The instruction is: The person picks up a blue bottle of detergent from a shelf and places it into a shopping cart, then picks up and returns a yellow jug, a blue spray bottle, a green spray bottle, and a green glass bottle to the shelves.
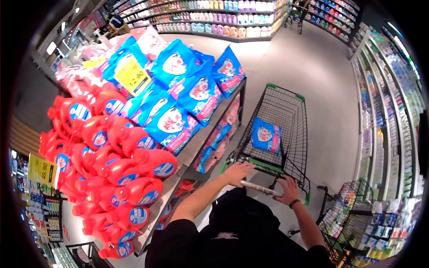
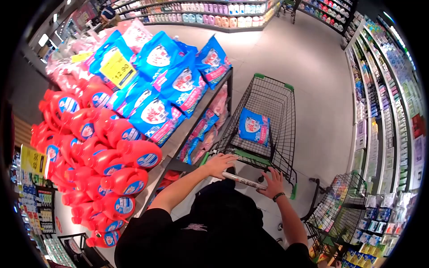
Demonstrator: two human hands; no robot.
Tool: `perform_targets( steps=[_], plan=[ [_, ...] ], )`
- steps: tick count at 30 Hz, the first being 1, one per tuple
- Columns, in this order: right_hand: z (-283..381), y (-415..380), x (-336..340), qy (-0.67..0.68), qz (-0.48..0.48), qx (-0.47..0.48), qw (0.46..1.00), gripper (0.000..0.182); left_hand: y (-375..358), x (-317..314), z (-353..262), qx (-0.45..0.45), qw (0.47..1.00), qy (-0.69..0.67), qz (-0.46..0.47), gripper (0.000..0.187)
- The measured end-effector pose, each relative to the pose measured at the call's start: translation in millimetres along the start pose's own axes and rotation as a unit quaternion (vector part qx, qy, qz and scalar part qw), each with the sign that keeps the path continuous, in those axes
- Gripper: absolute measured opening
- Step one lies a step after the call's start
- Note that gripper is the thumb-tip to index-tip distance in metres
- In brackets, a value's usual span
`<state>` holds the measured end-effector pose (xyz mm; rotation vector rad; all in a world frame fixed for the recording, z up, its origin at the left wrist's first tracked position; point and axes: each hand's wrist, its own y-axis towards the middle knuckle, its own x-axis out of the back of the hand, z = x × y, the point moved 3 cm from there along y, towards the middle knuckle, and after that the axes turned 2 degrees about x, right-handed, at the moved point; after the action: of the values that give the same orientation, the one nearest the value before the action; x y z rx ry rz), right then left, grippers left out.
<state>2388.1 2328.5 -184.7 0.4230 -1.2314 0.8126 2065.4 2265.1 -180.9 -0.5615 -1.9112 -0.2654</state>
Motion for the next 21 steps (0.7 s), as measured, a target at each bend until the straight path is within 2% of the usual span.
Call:
perform_targets(
  steps=[4, 6, 7, 8, 10, 12, 17, 19, 21],
  plan=[
    [-59.1, 55.4, 7.5, 0.079, -0.044, 0.002, 0.996, 0.075, 38.2, -2.7, 19.4, 0.097, 0.995, -0.010, 0.006, 0.032],
    [-95.7, 95.8, 12.6, 0.170, -0.049, -0.059, 0.982, 0.043, 59.3, 1.2, 32.3, 0.103, 0.995, -0.015, 0.006, 0.029],
    [-111.6, 120.4, 12.9, 0.262, -0.036, -0.119, 0.957, 0.035, 71.0, 5.0, 41.4, 0.117, 0.993, -0.011, -0.003, 0.026],
    [-128.8, 145.8, 9.8, 0.238, -0.055, -0.126, 0.961, 0.030, 81.7, 9.1, 49.0, 0.115, 0.993, -0.010, -0.015, 0.025],
    [-162.4, 202.4, 0.5, 0.275, -0.058, -0.187, 0.941, 0.033, 104.5, 21.4, 63.0, 0.117, 0.993, -0.021, -0.001, 0.023],
    [-199.2, 270.7, -32.9, 0.245, -0.060, -0.209, 0.945, 0.036, 126.9, 38.4, 74.4, 0.137, 0.990, -0.030, 0.017, 0.018],
    [-222.3, 453.7, -79.4, 0.247, 0.017, -0.275, 0.929, 0.039, 184.1, 65.9, 113.2, 0.149, 0.984, -0.094, 0.001, 0.007],
    [-235.9, 519.5, -104.1, 0.212, 0.124, -0.367, 0.897, 0.046, 204.5, 61.8, 130.3, 0.174, 0.979, -0.107, 0.004, 0.003],
    [-244.9, 573.4, -117.5, 0.190, 0.165, -0.376, 0.892, 0.048, 229.3, 73.0, 144.9, 0.189, 0.977, -0.090, 0.035, 0.002]
  ],
)
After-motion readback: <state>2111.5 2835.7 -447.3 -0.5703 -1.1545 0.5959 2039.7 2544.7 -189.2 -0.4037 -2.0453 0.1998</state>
